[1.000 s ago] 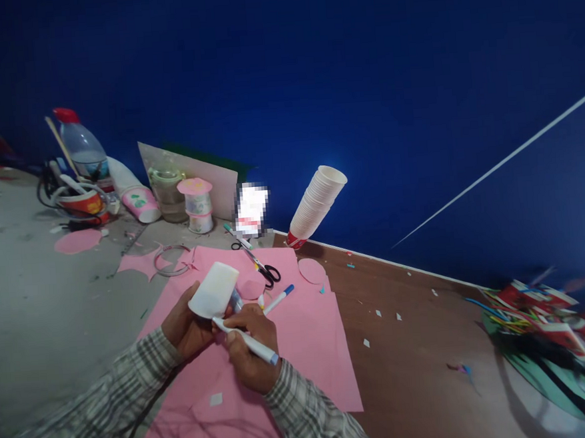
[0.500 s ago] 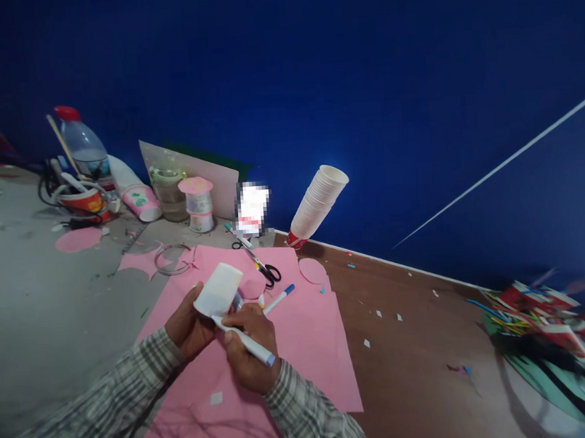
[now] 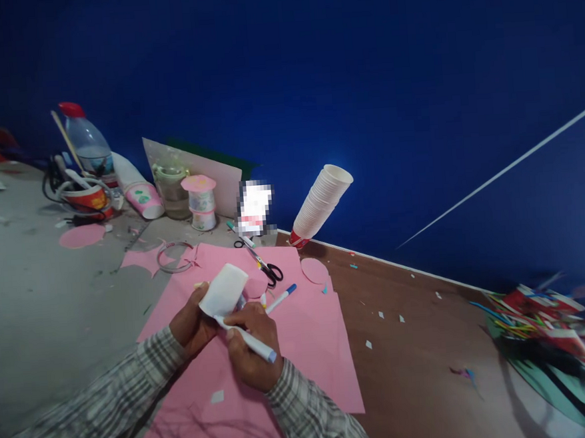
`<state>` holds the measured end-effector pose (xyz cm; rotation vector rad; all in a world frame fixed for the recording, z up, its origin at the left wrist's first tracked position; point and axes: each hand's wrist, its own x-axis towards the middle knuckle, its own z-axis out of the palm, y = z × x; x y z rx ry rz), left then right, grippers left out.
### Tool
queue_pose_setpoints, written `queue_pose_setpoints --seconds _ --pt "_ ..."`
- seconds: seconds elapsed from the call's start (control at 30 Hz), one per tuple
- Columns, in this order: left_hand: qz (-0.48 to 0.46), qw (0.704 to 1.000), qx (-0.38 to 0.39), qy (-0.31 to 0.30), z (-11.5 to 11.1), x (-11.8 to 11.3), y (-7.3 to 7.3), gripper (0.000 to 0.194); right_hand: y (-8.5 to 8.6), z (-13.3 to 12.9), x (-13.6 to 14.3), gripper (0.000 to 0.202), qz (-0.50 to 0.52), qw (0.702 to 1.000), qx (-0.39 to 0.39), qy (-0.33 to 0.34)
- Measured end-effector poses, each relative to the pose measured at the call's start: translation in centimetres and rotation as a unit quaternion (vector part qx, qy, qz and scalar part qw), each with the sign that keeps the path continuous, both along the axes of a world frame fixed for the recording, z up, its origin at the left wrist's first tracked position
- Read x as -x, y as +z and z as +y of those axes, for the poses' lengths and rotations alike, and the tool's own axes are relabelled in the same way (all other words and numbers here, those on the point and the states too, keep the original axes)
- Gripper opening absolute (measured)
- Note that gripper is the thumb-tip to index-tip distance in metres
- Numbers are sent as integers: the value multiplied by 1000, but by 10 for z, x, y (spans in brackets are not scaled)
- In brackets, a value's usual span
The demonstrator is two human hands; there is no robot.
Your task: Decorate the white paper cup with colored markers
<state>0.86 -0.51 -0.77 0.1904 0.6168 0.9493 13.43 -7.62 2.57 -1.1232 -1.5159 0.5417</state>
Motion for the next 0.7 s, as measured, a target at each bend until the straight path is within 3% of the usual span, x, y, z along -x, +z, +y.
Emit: queue_pose_setpoints --seconds 0.37,0.7 --pt "9 999 -16 26 0 -2 -2 29 -1 0 -1 17 7 1000 14 -26" --pt "22 998 -46 30 0 -3 -9 23 2 -1 1 15 -41 999 34 6"
